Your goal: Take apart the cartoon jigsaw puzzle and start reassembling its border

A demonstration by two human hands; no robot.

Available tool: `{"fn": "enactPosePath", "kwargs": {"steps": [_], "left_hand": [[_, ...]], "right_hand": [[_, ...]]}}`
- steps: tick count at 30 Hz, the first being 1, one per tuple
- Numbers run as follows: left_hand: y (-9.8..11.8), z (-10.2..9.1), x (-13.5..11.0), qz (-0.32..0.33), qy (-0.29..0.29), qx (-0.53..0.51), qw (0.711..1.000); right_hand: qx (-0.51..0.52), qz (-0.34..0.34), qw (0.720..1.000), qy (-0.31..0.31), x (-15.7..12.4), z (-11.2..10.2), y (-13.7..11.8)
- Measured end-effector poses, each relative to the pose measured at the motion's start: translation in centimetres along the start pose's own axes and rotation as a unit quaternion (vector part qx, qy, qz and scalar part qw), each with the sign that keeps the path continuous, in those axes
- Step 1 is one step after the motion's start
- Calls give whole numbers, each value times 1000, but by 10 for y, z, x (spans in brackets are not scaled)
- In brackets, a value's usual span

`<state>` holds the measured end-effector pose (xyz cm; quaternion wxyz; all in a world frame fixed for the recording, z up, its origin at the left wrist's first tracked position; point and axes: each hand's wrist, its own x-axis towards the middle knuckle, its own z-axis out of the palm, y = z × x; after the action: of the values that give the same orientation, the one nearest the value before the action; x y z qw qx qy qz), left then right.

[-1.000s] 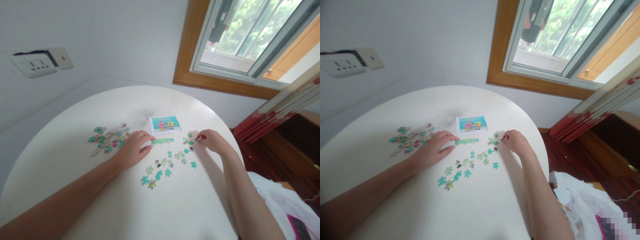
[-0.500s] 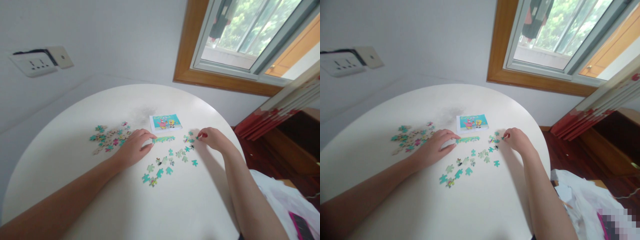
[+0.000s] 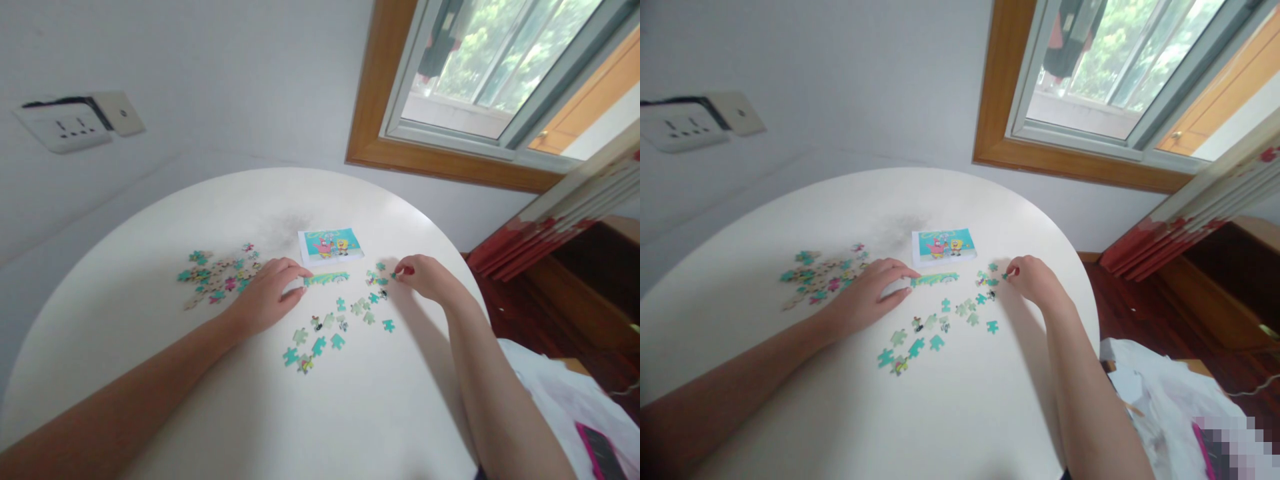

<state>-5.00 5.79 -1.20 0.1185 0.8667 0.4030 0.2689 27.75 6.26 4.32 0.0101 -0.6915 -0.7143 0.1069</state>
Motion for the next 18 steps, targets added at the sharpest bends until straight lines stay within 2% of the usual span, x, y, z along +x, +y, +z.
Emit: {"fn": "enactPosePath", "kwargs": {"steps": [18], "left_hand": [[0, 0, 0, 3, -4, 4, 1000]], "right_hand": [[8, 5, 1000, 0, 2, 2, 3]]}}
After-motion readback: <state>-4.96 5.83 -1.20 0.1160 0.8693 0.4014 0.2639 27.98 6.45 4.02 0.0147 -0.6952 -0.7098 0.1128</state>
